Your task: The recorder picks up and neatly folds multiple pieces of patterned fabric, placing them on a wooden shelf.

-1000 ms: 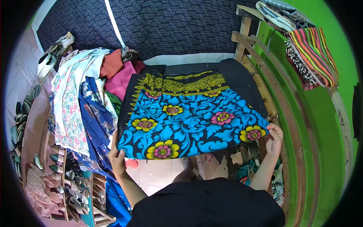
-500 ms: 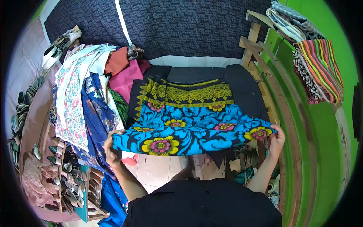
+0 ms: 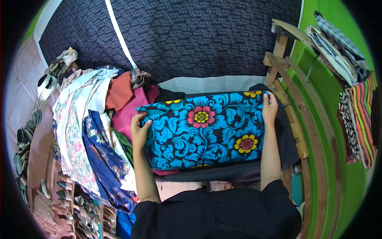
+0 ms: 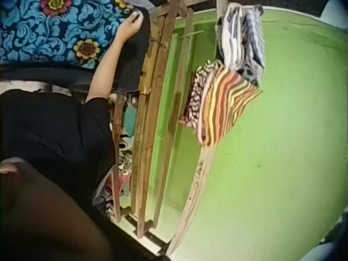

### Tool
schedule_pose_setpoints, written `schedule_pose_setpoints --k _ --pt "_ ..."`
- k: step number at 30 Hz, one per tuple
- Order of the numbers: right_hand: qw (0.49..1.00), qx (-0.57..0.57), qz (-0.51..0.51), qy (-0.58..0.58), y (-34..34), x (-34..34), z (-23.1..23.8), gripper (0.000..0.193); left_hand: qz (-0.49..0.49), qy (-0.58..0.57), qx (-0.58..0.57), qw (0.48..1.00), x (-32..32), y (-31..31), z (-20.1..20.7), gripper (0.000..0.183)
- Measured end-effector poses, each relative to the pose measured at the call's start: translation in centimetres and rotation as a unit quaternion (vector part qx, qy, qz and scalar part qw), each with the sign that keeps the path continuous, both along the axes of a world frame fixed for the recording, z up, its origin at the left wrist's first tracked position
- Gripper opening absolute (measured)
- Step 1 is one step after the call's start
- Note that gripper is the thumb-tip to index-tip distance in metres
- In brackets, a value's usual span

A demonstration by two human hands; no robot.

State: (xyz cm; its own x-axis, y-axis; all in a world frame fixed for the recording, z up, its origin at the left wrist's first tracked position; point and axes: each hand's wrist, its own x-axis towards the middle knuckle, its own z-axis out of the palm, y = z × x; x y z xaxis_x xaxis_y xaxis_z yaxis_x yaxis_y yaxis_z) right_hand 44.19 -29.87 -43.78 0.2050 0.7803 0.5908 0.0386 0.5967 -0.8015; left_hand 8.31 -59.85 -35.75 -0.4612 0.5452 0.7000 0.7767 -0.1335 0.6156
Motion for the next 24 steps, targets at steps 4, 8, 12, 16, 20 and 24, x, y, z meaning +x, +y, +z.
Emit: schedule_pose_setpoints --k 4,8,12,16,20,24 --pt "0.995 -0.062 0.003 -0.081 3.1 -4.3 -3.0 0.024 0.064 -0.014 -0.046 0.997 -4.3 3.5 -4.8 0.034" --pt "0.945 -0.209 0.007 -0.251 4.9 -5.8 -8.4 0.026 0.131 0.057 -0.083 0.986 -2.9 5.4 -5.1 0.039" --pt "0.899 -0.196 -0.126 -0.371 2.7 -8.2 -5.6 0.037 0.214 0.185 -0.114 0.952 1.0 6.7 -1.2 0.041" --pt "0.945 0.062 0.048 -0.317 -0.5 -10.7 1.0 0.037 0.003 0.318 -0.190 0.929 3.7 10.7 0.5 0.041" --pt "0.855 0.062 0.080 -0.509 -3.0 -13.9 -4.4 0.047 -0.098 0.423 -0.265 0.861 3.8 16.0 -6.0 0.052" --pt "0.790 -0.073 0.070 -0.604 -2.2 -11.9 -7.3 0.056 -0.125 0.378 -0.348 0.849 -0.6 17.3 -12.3 0.059"
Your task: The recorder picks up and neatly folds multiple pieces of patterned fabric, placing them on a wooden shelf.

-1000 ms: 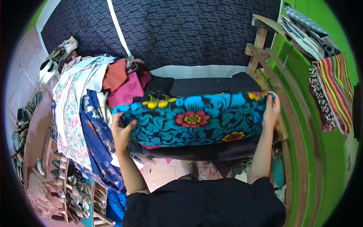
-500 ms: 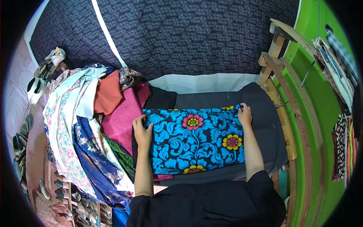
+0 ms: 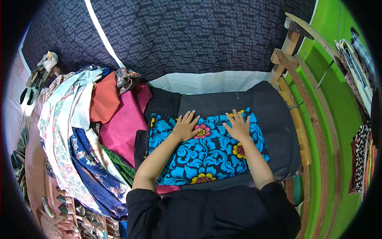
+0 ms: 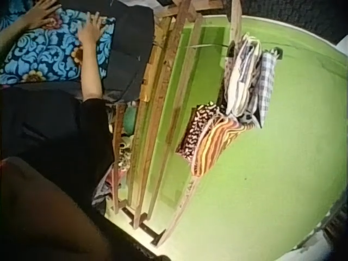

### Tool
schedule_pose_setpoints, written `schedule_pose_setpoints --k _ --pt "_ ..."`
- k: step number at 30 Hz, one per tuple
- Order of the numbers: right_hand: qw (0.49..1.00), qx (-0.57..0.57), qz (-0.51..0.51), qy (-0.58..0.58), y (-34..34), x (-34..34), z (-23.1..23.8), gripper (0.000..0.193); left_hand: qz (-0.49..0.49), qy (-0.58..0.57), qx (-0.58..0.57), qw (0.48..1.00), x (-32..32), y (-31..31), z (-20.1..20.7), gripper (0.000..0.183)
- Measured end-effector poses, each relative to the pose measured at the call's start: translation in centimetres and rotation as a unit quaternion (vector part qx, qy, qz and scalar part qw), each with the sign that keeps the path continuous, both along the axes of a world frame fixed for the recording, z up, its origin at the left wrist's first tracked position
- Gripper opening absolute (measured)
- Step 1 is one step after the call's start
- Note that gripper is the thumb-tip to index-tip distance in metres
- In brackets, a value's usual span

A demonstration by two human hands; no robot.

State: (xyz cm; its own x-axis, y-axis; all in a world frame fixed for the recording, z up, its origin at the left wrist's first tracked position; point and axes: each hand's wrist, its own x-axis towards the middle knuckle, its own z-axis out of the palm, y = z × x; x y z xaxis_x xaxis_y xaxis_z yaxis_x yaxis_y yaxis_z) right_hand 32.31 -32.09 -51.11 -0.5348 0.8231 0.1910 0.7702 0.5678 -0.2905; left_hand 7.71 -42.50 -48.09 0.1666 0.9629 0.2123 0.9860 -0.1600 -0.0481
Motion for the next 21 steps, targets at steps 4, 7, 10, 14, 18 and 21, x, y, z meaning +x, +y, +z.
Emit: schedule_pose_setpoints --k 4,7,10,14,18,21 --pt "0.996 -0.032 -0.088 -0.007 1.4 2.5 0.1 0.070 0.002 0.028 0.003 1.000 1.2 0.2 1.2 0.061" --pt "0.975 -0.064 -0.209 0.041 1.1 2.9 2.0 0.082 0.035 0.006 -0.038 0.999 1.4 0.5 2.0 0.065" --pt "0.954 -0.139 -0.246 0.100 2.1 3.4 2.3 0.096 0.117 0.002 -0.134 0.984 1.0 1.4 2.4 0.075" --pt "0.937 -0.230 -0.211 0.157 4.3 5.4 -0.1 0.092 0.174 -0.025 -0.347 0.921 1.3 3.3 5.3 0.074" --pt "0.884 -0.350 -0.041 0.308 7.0 7.7 -0.5 0.046 0.092 -0.021 -0.483 0.871 -0.7 4.8 5.3 0.076" --pt "0.854 -0.383 0.033 0.351 6.6 9.5 2.8 0.036 0.026 0.046 -0.544 0.838 -1.1 5.6 6.8 0.085"
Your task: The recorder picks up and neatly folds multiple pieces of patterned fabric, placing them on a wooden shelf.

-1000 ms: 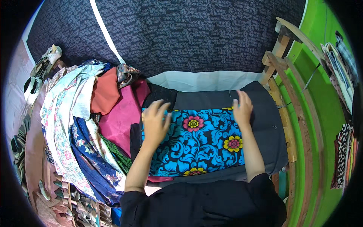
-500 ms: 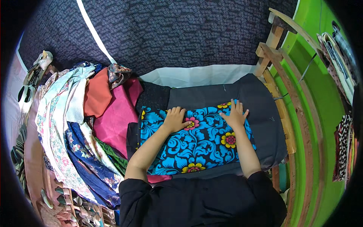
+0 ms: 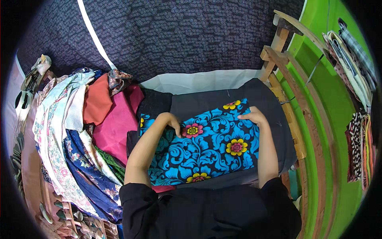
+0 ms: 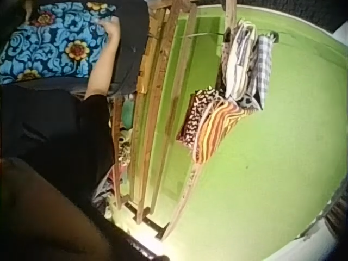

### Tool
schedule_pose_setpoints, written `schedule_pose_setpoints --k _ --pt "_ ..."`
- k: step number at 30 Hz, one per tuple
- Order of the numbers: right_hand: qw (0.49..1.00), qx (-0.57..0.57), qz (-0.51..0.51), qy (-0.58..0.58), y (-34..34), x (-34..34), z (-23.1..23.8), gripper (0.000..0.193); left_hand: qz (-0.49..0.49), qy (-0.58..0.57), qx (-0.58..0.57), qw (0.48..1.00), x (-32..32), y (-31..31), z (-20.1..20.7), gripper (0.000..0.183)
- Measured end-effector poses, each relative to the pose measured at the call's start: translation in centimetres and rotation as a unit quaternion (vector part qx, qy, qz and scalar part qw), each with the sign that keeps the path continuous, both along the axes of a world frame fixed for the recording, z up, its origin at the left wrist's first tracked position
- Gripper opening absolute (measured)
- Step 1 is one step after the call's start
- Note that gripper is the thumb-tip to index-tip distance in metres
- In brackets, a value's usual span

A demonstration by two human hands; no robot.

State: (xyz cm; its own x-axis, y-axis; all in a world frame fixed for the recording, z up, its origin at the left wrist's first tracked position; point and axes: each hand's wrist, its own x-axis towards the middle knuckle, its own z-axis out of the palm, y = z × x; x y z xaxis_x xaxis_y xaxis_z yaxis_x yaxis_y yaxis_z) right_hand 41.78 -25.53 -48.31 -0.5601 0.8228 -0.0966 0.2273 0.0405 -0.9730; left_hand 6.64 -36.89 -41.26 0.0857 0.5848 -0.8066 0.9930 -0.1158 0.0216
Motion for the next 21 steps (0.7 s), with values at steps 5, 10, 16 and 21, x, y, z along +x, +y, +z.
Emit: schedule_pose_setpoints --k 5,10,16,21 --pt "0.996 0.083 0.016 0.040 -0.9 1.1 6.6 0.032 0.030 -0.021 0.013 0.999 -2.9 -0.1 3.6 0.081" --pt "0.970 0.139 -0.116 0.165 -2.4 3.3 13.2 0.025 0.061 -0.094 0.300 0.947 2.4 -5.6 17.8 0.041" --pt "0.883 0.393 -0.074 0.245 -5.2 7.7 13.7 0.024 -0.021 0.001 0.641 0.768 9.7 -16.1 20.9 0.024" --pt "0.901 0.372 -0.035 0.220 -8.5 13.5 4.1 0.024 -0.087 0.012 0.622 0.778 14.9 -22.1 9.3 0.032"
